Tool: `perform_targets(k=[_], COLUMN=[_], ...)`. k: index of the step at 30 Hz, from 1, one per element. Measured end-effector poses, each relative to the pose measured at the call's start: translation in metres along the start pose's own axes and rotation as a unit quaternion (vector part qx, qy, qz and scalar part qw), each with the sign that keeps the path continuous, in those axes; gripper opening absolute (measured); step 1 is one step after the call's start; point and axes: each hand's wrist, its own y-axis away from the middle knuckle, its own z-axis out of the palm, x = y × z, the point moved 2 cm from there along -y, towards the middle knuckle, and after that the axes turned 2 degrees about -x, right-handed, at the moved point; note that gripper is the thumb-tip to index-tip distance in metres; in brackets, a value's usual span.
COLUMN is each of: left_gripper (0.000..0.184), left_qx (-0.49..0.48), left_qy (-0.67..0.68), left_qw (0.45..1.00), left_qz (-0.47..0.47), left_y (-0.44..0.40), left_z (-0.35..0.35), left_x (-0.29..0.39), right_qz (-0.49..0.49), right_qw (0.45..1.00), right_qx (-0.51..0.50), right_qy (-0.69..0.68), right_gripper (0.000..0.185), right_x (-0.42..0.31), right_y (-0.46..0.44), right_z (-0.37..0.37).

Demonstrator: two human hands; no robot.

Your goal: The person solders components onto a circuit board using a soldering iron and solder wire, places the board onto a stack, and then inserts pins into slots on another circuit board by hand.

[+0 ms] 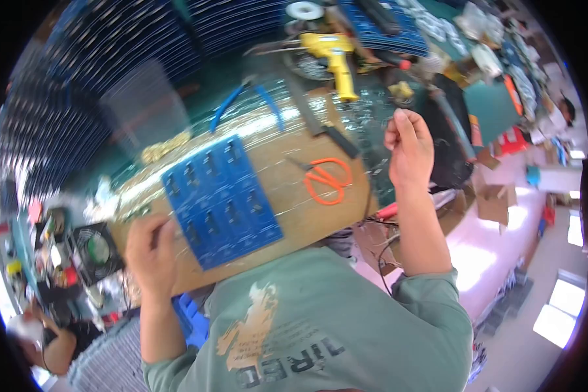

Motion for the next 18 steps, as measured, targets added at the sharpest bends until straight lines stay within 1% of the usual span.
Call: perform_targets(k=[1,2,3,5,6,9,10,13,14,17,18], left_gripper=[0.011,0.01,0.009,0.01,0.01,0.011,0.01,0.01,0.01,0.01,0.009], left_qx=[0.034,0.057,0.08,0.081,0.075,0.067,0.064,0.065,0.066,0.068,0.073], left_qy=[0.017,0.045,0.14,0.168,0.171,0.2,0.206,0.204,0.2,0.181,0.18], left_qw=[0.998,0.997,0.985,0.979,0.979,0.975,0.975,0.976,0.976,0.98,0.98], left_qz=[-0.041,-0.036,-0.06,-0.083,-0.079,-0.066,-0.06,-0.049,-0.049,-0.047,-0.052], left_y=[-0.003,-0.006,0.001,-0.002,-0.003,-0.006,-0.008,-0.013,-0.014,-0.018,-0.021], left_z=[-0.009,-0.016,0.042,0.025,0.018,0.021,0.022,0.023,0.023,0.02,0.021], left_x=[-0.013,-0.028,-0.001,-0.006,-0.006,-0.003,-0.002,0.003,0.004,0.003,0.002], right_qz=[0.019,0.016,-0.014,0.019,0.017,-0.084,-0.101,-0.129,-0.146,-0.215,-0.245], right_qw=[0.995,0.991,0.994,0.984,0.982,0.977,0.976,0.968,0.961,0.947,0.946], right_qx=[0.052,0.084,0.1,0.154,0.161,0.198,0.194,0.21,0.227,0.231,0.2], right_qy=[-0.078,-0.104,-0.053,-0.088,-0.096,-0.011,-0.004,0.051,0.063,0.065,0.07], right_gripper=[0.02,0.023,0.023,0.025,0.024,0.029,0.034,0.031,0.027,0.022,0.023], right_x=[0.004,0.012,-0.039,-0.025,-0.023,-0.033,-0.033,-0.041,-0.043,-0.047,-0.048], right_y=[-0.001,-0.002,-0.032,-0.034,-0.033,-0.038,-0.041,-0.038,-0.032,-0.01,-0.001], right_z=[0.003,0.004,-0.051,-0.056,-0.056,-0.057,-0.061,-0.071,-0.075,-0.088,-0.089])
